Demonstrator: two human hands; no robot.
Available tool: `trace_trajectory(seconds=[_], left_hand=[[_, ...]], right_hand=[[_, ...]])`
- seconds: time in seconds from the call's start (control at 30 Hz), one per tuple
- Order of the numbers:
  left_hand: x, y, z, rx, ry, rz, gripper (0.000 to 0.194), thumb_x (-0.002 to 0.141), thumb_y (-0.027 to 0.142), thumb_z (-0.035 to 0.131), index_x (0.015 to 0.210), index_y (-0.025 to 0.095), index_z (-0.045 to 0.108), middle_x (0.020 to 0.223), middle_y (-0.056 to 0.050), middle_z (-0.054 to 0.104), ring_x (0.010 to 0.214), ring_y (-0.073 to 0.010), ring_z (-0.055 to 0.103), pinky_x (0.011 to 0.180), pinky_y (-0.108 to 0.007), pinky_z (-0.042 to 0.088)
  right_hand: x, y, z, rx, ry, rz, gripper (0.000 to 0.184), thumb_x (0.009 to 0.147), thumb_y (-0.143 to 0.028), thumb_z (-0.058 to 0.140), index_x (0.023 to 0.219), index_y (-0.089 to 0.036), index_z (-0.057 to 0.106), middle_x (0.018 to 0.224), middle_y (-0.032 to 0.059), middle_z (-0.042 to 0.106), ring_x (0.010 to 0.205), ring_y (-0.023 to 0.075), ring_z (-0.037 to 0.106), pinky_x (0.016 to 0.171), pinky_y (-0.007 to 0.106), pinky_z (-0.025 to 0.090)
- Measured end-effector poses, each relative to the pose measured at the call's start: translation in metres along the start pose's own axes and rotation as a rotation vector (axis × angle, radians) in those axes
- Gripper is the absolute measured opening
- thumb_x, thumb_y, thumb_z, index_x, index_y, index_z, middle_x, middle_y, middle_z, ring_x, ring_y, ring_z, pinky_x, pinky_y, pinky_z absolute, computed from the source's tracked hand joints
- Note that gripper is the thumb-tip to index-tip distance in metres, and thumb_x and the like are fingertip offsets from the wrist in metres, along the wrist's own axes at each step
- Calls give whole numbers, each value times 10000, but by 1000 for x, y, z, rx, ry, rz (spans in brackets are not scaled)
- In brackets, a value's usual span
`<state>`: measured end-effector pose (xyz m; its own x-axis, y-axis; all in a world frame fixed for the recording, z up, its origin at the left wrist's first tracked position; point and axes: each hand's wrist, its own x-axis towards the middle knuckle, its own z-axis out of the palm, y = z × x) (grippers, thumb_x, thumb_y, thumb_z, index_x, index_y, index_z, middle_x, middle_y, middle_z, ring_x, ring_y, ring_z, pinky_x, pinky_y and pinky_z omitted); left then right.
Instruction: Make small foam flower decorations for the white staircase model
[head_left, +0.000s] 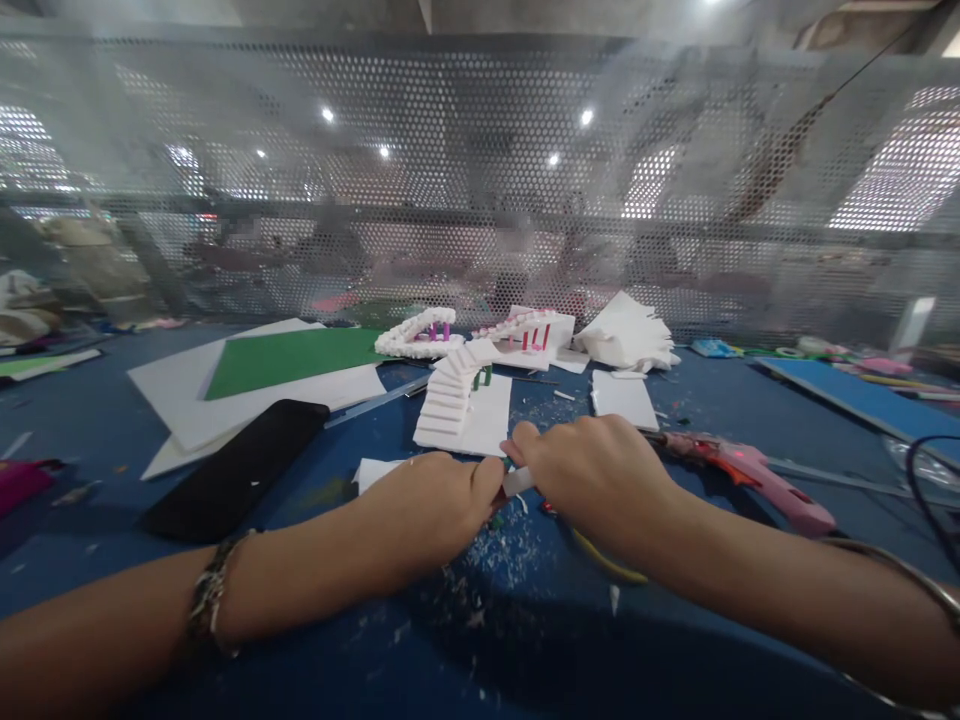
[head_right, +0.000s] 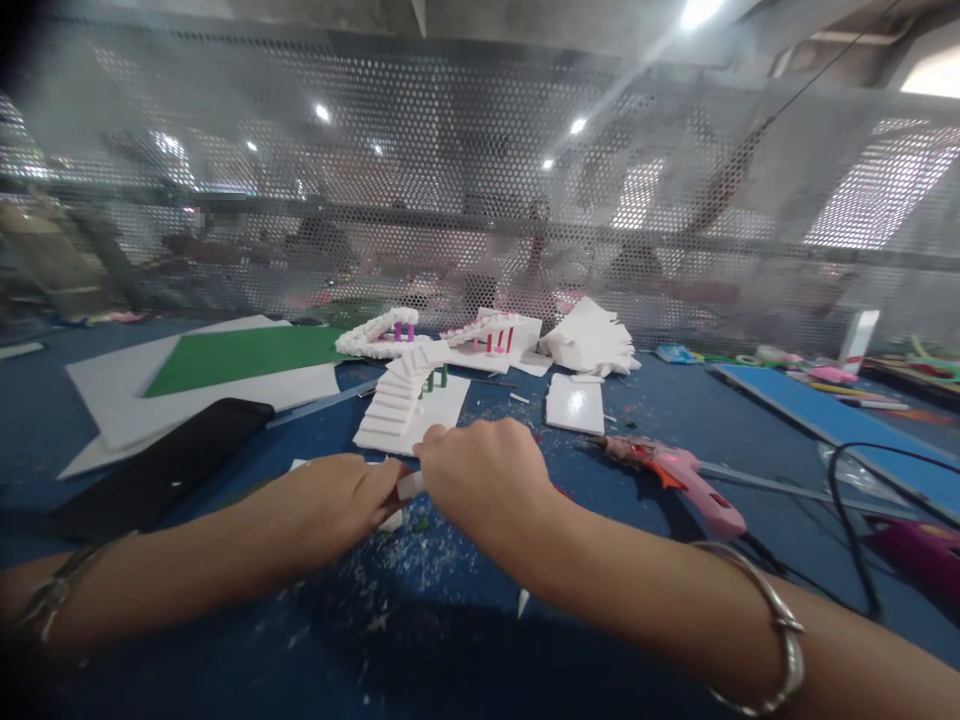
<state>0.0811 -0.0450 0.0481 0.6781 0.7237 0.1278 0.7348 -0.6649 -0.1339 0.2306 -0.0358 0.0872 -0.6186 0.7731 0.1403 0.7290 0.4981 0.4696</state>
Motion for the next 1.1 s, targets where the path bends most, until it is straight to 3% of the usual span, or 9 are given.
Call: trace_trajectory(seconds=[0.23,0.37,0.5,0.57,0.67,0.77,0.97,1.1], left_hand=[[3,-4,-5,-137,-42,33,314,862,247,281,993,57,494,712,-133,619,600,-232,577,503,-295,391],[-4,-19,-7,-338,-53,32,520,768,419,485,1162,92,391,836,-104,597,683,-224,553,578,-297,399],[-8,-35,7,-388,-122,24,397,720,321,580,1074,162,499,958,-86,557,741,-212,543,623,-293,403],[-8,-40,16,-440,-166,80,343,723,222,575,1060,188,522,1021,-81,525,762,-194,545,627,-269,411],[-5,-42,26,-527,-180,132,270,739,146,546,1008,170,556,970,-80,540,794,-191,547,672,-272,420],[-5,-40,33,-607,-140,119,192,776,164,515,961,150,565,906,-74,557,787,-177,541,689,-269,423],[-9,-32,44,-692,-12,40,227,783,198,513,1002,140,520,855,-57,568,767,-152,530,676,-252,426],[-9,-27,48,-837,47,-51,187,775,211,508,950,167,553,808,-25,569,679,-124,526,619,-243,428]], right_hand=[[2,2,10,-1,73,-47,120,788,-134,461,772,-151,579,515,43,618,444,167,573,362,227,172],[7,26,16,-20,181,-57,246,858,-244,363,751,-148,563,650,76,611,628,193,580,489,259,300],[5,50,25,-4,391,-64,405,846,-428,313,734,-130,563,741,107,575,735,228,533,603,296,345],[-1,54,29,114,382,-28,552,843,-516,184,750,-129,566,657,95,573,620,205,526,519,278,327],[-9,51,32,259,265,-25,663,838,-539,47,755,-147,574,461,34,533,388,146,454,399,241,234],[-12,44,33,342,202,-49,615,850,-516,84,761,-160,578,472,29,562,377,142,474,400,241,247],[-16,31,43,732,261,68,368,861,-372,253,825,-165,556,668,35,610,557,137,556,519,241,382],[-24,23,59,1216,290,162,244,839,-300,352,921,-167,539,744,40,587,584,121,557,557,246,436]])
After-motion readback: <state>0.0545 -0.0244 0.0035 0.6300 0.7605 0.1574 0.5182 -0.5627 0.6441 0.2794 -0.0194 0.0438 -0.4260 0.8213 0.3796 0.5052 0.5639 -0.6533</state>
